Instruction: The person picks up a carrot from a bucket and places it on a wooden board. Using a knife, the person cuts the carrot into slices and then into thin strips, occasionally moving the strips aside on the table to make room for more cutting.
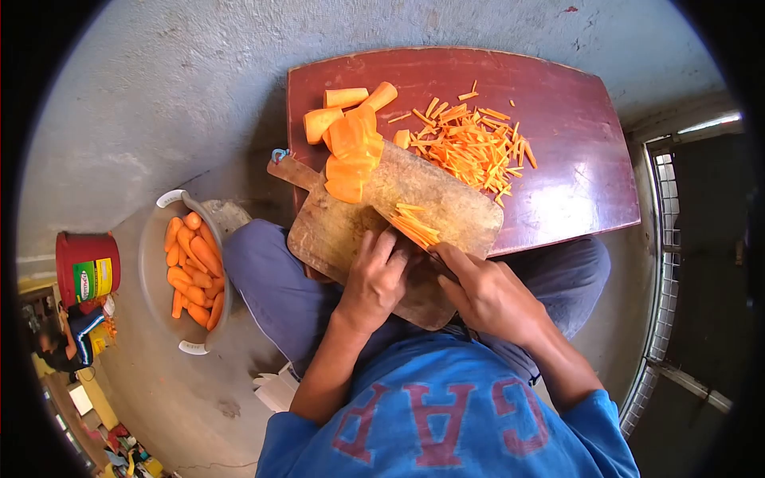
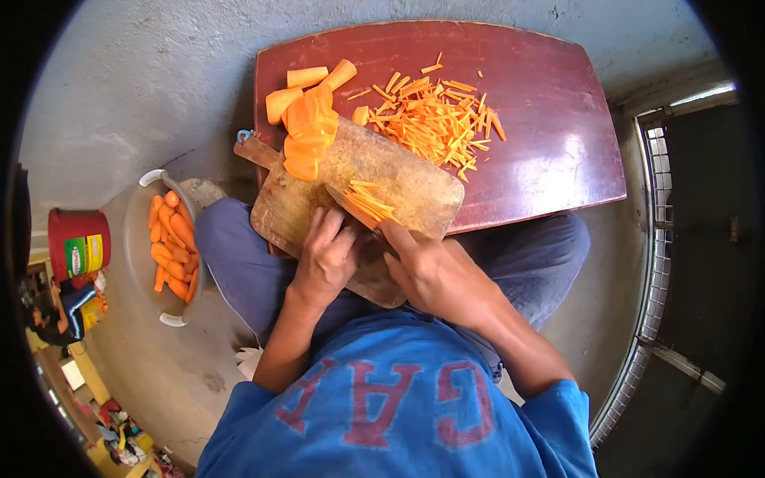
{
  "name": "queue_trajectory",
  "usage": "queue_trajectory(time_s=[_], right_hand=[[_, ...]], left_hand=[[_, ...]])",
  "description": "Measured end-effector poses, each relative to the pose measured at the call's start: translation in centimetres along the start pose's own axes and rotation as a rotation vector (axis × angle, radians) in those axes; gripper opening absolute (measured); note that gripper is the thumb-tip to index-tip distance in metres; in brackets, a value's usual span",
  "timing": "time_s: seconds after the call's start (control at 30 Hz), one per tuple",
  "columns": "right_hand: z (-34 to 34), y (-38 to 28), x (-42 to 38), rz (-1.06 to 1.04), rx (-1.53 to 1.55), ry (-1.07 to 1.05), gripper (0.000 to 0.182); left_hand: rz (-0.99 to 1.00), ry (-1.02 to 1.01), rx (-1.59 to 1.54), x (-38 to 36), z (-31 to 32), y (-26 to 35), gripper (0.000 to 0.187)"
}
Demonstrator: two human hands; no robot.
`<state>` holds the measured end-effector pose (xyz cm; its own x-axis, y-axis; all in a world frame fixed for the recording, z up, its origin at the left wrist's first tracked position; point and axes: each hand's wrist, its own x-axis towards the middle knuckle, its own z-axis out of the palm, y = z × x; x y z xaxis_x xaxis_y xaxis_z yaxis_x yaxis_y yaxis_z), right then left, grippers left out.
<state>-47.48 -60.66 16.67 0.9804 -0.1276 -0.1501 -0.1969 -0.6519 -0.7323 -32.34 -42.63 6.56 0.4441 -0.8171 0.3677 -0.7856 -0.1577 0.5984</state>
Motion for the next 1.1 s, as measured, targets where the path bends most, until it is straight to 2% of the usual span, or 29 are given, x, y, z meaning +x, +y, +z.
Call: queue_trajectory(time_s=[0.27, 0.37, 0.57, 0.67, 0.77, 0.97, 1.1], right_hand=[[-0.8, -1.1, -1.7, 0.055, 0.017, -0.013, 0.059], [-0.3, 0.0, 0.3, 0.046, 0.021, -0.014, 0.048], [-0.8, -1.5, -0.7, 0.094, 0.067, -0.033, 0.050], [0.0, 0.0, 0.5, 0.051, -0.015, -0.064, 0.054], [-0.6, -1.2, -1.1, 0.024, -0.005, -0.007, 0.052], [0.3, -0.7, -0.7, 0.084, 0.004, -0.029, 0.050], [-0.3, -0.8, -1.5, 0.002, -0.015, 0.015, 0.054]], left_hand=[[-0.006, 0.007, -0.040, 0.0, -0.2, 0.1, 0.027], [0.000, 0.008, 0.005, -0.2, -0.1, -0.1, 0.028], [-0.008, 0.010, -0.003, -0.5, 0.0, 0.1, 0.035], [-0.004, -0.015, 0.003, -0.5, -0.1, 0.1, 0.038], [0.018, -0.017, 0.005, -0.3, -0.3, 0.3, 0.038], [-0.020, -0.012, 0.037, -0.7, 0.2, 0.4, 0.034], [0.027, 0.013, 0.034, -0.4, -0.1, 0.3, 0.031]])
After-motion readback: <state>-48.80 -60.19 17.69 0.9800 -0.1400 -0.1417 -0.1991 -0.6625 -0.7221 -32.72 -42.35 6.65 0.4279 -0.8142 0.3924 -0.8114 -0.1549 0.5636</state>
